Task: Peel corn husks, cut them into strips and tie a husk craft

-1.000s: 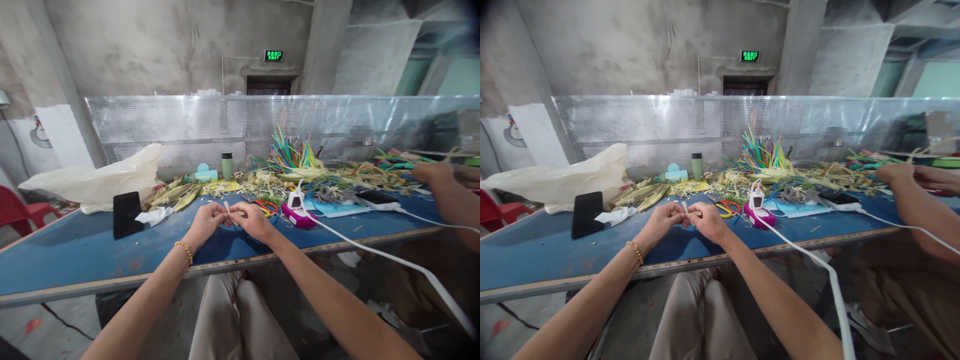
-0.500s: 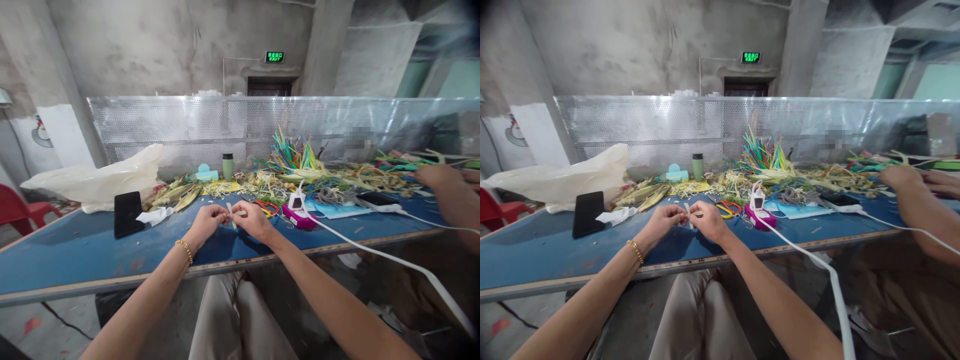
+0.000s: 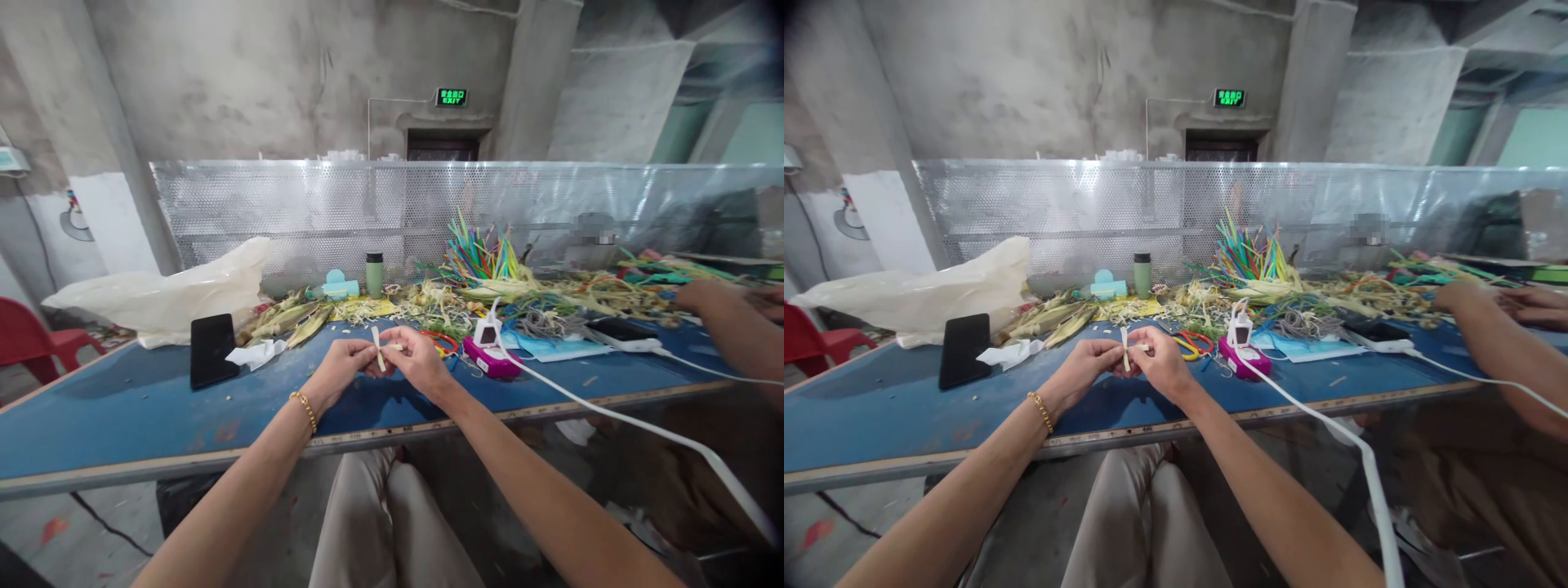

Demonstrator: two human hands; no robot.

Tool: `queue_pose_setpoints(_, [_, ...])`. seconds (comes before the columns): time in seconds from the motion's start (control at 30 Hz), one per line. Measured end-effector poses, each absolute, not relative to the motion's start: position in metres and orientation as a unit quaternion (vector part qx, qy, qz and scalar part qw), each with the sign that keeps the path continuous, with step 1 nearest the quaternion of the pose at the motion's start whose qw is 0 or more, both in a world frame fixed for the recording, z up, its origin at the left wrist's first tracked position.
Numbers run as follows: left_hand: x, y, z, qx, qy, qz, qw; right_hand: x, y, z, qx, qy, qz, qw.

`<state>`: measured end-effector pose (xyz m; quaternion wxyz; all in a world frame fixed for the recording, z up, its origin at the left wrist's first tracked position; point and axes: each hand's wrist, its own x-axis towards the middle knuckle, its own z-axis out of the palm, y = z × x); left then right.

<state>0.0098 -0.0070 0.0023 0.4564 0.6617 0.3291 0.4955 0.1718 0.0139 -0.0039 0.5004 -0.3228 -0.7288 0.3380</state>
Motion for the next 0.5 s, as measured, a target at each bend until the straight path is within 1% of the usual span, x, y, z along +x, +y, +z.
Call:
queue_pose_setpoints(0.07, [0.0082,-0.0069,0.0023,0.629,0.331,0.506,0.488,0.1733,0.0118,-0.0039,-0.323,-0.748,0.252,0.522])
queue_pose_setpoints(0.13, [0.0064,-0.0064,0.0021,0.591,0.339,0.522,0.513,0.1753,0.0099,-0.0034,-0.3,-0.78,0.124,0.535])
queue_pose_setpoints(0.2, [0.0051,-0.0058,0.0017,0.565,0.348,0.53,0.528,0.1766,0.0085,-0.0026,-0.26,-0.806,0.024,0.532])
queue_pose_setpoints(0.23, [0.0047,-0.0055,0.0013,0.558,0.349,0.53,0.535,0.1768,0.008,-0.0021,-0.243,-0.814,-0.004,0.527])
queue_pose_setpoints(0.37, [0.0044,-0.0062,0.0006,0.56,0.334,0.518,0.553,0.1753,0.0069,-0.0012,-0.237,-0.821,-0.048,0.518])
queue_pose_setpoints(0.5, [0.0059,-0.009,0.0019,0.594,0.328,0.506,0.532,0.1741,0.0062,-0.0016,-0.264,-0.812,-0.028,0.519])
